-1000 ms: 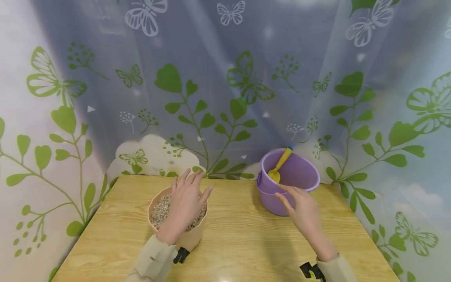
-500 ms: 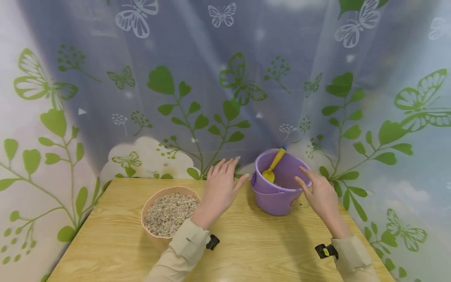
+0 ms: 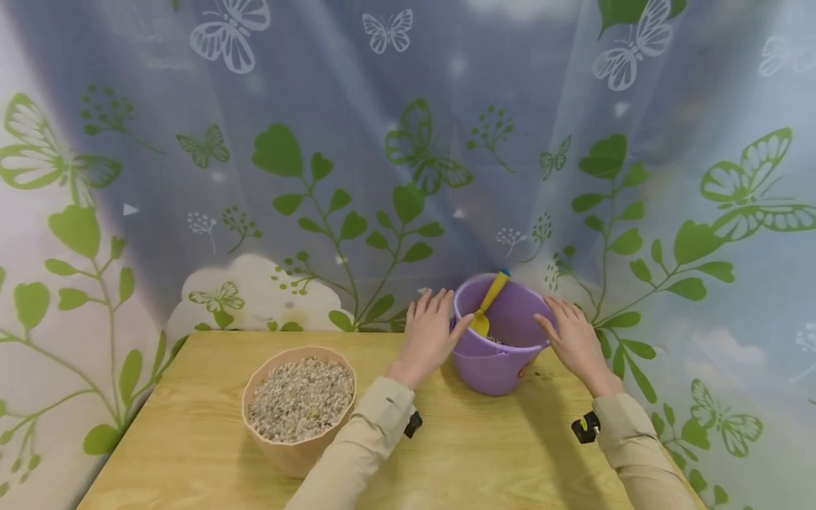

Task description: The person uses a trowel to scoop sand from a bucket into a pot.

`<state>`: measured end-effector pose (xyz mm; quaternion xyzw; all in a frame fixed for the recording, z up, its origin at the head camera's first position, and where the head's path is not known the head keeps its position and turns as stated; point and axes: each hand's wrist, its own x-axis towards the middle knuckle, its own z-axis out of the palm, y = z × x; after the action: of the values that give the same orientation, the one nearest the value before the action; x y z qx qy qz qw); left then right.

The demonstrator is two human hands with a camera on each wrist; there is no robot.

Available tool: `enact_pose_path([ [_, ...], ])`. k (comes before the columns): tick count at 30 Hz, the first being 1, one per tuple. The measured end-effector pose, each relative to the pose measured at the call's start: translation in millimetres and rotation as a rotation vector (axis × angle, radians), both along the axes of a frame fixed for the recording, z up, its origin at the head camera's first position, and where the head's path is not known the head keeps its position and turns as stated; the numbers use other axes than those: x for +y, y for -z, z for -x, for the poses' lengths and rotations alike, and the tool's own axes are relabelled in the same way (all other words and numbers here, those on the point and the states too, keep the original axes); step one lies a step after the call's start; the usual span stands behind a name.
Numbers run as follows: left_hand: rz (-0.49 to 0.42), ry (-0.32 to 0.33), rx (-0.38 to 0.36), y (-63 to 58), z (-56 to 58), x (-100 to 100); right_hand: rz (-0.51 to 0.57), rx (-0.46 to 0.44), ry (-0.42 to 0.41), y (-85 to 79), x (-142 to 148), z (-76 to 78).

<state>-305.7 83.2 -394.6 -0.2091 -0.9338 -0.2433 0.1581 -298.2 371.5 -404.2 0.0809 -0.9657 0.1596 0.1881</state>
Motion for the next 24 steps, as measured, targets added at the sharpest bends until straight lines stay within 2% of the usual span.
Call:
enact_pose_path([
  [7, 0.024, 0.015, -0.079, 22.0, 10.9, 15.7, -0.067, -0.098, 0.0, 5.7, 20.4, 16.3],
  [13, 0.062, 0.027, -0.124, 34.9, 23.9, 24.5, -0.054, -0.2, -0.016, 14.5, 29.5, 23.5],
  [20, 0.076, 0.025, -0.143, 45.1, 36.0, 31.6, -0.051, -0.205, -0.027, 21.8, 28.9, 24.0],
  [24, 0.098, 0.005, -0.112, 46.0, 40.6, 36.1, -0.077, -0.2, -0.021, 20.9, 30.6, 24.0],
])
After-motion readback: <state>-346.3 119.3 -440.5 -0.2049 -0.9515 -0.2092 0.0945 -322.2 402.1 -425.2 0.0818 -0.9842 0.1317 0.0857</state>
